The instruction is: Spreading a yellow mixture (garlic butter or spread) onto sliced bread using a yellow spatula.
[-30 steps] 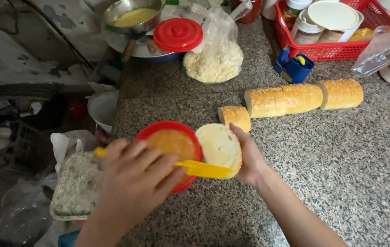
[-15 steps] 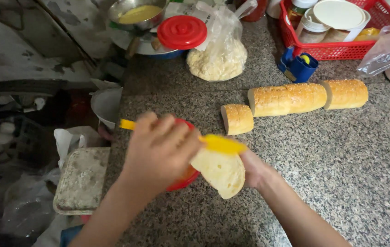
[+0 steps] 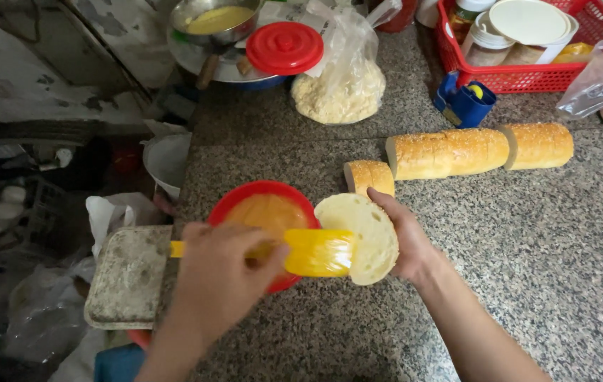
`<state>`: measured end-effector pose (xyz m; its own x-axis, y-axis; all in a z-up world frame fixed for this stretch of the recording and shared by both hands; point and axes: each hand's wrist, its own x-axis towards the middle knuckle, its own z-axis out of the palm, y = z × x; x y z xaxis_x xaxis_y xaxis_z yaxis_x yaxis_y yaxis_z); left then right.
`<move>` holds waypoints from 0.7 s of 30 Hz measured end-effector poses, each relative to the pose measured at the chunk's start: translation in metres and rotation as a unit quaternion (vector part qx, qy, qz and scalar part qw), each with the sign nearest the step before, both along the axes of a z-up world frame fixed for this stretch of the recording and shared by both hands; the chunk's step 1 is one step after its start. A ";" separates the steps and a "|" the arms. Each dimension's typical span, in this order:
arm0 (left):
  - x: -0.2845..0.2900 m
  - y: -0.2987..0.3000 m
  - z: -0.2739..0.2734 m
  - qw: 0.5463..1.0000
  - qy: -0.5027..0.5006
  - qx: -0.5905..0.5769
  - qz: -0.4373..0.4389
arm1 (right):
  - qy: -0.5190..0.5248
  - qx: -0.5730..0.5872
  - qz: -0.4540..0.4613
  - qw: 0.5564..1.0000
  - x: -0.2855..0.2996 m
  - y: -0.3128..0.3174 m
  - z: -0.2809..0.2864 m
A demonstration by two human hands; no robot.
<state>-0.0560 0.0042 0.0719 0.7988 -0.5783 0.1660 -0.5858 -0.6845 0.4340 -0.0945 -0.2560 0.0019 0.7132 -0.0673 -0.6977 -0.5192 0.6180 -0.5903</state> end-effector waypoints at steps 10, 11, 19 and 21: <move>0.001 -0.001 -0.003 0.998 -0.013 0.009 0.067 | -0.053 0.053 -0.011 0.997 -0.003 -0.017 -0.030; -0.002 -0.003 -0.005 0.999 0.011 0.010 0.050 | -0.073 0.050 -0.005 0.996 -0.003 -0.019 -0.037; 0.022 0.021 -0.010 0.986 0.048 0.110 0.114 | -0.028 0.018 -0.071 0.997 -0.011 -0.016 -0.044; 0.021 0.024 -0.017 0.981 0.079 0.117 0.135 | -0.068 -0.058 -0.102 0.991 -0.009 -0.020 -0.060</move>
<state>-0.0349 0.0285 0.0552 0.9328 -0.3506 -0.0832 -0.3087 -0.8965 0.3177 -0.1037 -0.2764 -0.0585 0.7631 -0.2937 -0.5757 -0.3015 0.6262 -0.7190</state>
